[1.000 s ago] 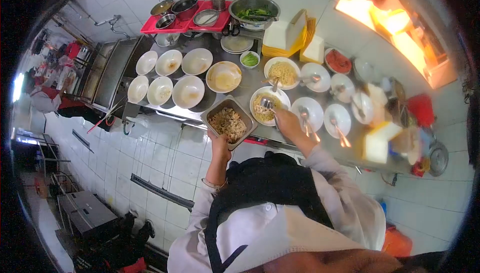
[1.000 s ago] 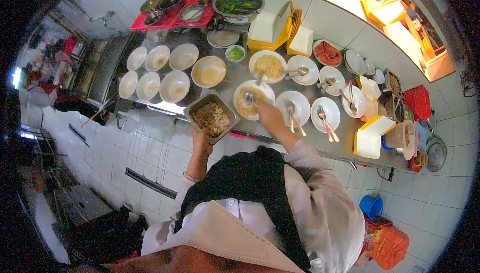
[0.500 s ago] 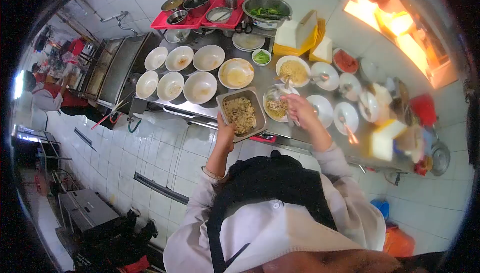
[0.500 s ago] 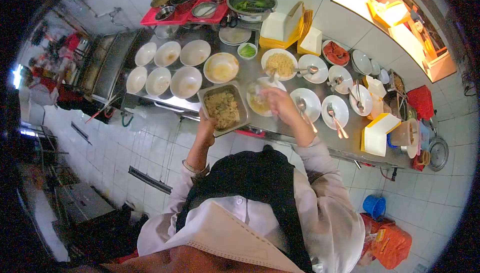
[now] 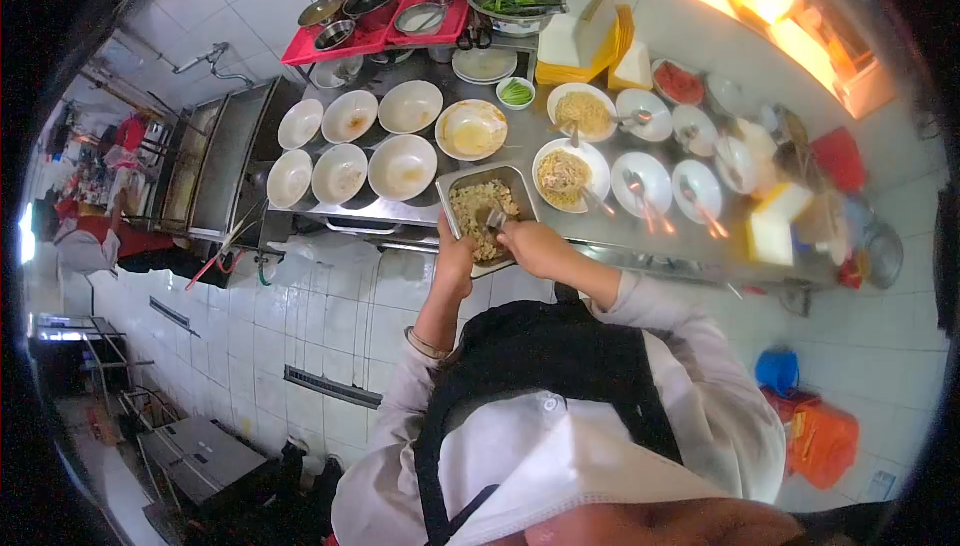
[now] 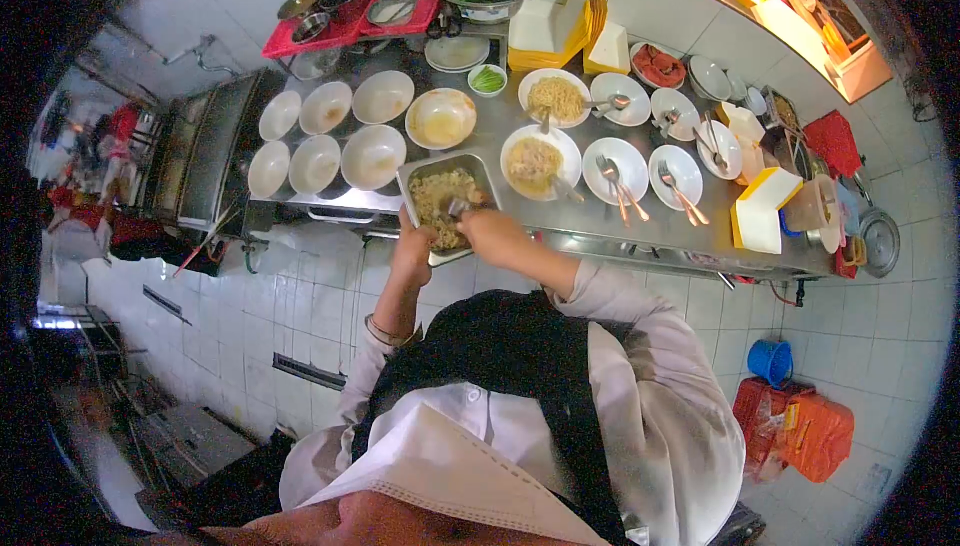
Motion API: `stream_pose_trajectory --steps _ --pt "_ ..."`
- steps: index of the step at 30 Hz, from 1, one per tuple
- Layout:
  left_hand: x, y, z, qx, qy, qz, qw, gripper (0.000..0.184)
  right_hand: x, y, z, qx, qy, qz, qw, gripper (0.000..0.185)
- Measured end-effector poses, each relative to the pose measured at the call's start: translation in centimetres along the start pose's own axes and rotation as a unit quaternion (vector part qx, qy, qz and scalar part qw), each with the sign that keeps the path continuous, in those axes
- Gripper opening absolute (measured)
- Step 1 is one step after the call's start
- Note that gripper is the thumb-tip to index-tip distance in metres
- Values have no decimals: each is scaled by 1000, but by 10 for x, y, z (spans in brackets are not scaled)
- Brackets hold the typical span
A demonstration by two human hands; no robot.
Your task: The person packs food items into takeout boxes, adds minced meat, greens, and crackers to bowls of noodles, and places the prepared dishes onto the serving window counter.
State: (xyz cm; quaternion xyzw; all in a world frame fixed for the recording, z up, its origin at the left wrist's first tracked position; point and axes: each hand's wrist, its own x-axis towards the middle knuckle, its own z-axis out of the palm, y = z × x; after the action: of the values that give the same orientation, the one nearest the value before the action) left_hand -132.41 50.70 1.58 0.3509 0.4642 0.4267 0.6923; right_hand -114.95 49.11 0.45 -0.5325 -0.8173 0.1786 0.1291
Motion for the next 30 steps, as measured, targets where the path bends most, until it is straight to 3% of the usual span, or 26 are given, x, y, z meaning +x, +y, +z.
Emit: stream_pose_trajectory --steps 2,3,4,5,6,8,9,10,12,13,14,15,16,18,20,22,23,24,25,26,28,29,30 --pt "-6 5 5 -23 33 -14 999 83 -5 -1 19 187 -9 55 981 28" --pt "0 -9 -2 -23 29 -17 999 83 -7 -3 17 186 -8 59 981 28" --pt "11 -31 -13 69 58 8 996 82 -8 -3 14 428 -40 188 883 26" --pt "18 -44 -20 159 87 34 983 82 -9 -2 11 633 -67 300 710 23" --pt "16 -42 -21 158 86 35 983 82 -12 5 13 632 -67 300 711 23" --pt "12 -40 -23 136 77 25 987 83 -20 22 14 803 -81 241 538 25" --pt "12 -41 -24 135 77 28 987 83 -26 25 12 836 -64 267 476 25" --pt "12 -42 -25 106 75 38 991 84 -28 25 15 835 -64 265 478 25" --pt "7 -36 -19 76 71 48 993 84 -34 20 18 687 11 286 668 23" --pt "3 -34 -15 175 92 74 977 84 -36 14 24 688 13 287 667 23" --pt "-2 -29 -10 272 111 99 951 85 -33 4 31 486 90 220 841 22" --pt "-3 -28 -8 274 110 98 951 85 -29 -6 34 245 159 137 947 21" --pt "-5 -27 -6 258 100 104 955 85 -28 -13 35 247 160 140 945 21" --pt "-7 -27 -4 247 85 108 959 85 -28 -31 23 62 92 125 986 20" --pt "-8 -28 -1 246 87 92 961 87 -21 -33 33 94 78 155 980 20" --pt "-9 -33 0 281 88 96 951 87 -12 -17 53 202 254 24 945 23" --pt "-9 -35 0 313 94 102 939 87 -12 -8 52 203 256 26 945 23" --pt "-10 -35 -1 315 93 103 939 87 -16 4 47 507 147 179 830 24" --pt "-10 -34 -3 302 89 106 943 88 -18 12 45 740 15 306 599 24" --pt "-10 -33 -5 288 86 108 948 88 -20 8 37 740 13 303 600 24" --pt "0 -43 -18 212 67 94 971 88 -27 -8 15 650 96 324 680 25" --pt "0 -44 -20 135 43 74 987 88 -24 -8 14 532 113 279 791 18" --pt "-1 -46 -22 136 44 73 987 88 -21 -7 11 533 111 280 791 18"
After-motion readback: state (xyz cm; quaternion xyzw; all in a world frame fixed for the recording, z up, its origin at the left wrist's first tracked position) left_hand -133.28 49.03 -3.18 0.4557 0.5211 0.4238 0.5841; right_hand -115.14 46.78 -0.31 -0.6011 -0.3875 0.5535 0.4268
